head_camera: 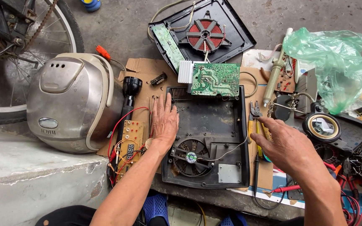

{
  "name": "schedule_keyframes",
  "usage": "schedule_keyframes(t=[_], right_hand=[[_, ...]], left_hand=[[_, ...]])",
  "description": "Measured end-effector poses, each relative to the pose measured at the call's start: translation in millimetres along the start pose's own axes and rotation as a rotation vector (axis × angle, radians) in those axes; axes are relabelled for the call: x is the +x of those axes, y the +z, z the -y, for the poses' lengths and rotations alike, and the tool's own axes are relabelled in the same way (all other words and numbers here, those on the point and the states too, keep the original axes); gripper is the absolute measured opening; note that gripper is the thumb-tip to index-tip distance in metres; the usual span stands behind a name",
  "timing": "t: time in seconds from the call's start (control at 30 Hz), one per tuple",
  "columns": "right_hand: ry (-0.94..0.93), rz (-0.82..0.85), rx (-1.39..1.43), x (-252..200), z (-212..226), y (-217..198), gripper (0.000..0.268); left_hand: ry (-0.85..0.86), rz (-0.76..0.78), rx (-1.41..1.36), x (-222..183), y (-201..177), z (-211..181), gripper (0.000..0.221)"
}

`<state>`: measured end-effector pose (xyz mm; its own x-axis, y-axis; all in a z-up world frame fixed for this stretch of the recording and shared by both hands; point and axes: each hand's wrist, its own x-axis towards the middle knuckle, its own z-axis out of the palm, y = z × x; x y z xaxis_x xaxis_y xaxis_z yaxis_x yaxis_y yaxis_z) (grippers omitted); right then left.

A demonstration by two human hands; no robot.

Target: Repairing the internal components of an induction cooker, including unscrewing parts and inspecting circuit boards.

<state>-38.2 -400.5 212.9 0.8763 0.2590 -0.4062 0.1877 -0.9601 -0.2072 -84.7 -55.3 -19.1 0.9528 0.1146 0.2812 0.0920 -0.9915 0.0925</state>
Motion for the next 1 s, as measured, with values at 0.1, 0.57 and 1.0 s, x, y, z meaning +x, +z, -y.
schedule_keyframes(t=[0.1,0.57,1.0], right_hand=[[-0.021,-0.015,0.024,-1,0,3,0.062],[-0.02,-0.002,-0.002,-2,3,0,0.063],[-0.089,0.229,-0.034,0,51,53,0.069]], left_hand=[[-0.01,-0.007,0.012,-2,-3,0,0.031],[0.32,-0.097,0.096,22,-45,5,0.013],[0.302,0.081,0.276,3,24,5,0.013]])
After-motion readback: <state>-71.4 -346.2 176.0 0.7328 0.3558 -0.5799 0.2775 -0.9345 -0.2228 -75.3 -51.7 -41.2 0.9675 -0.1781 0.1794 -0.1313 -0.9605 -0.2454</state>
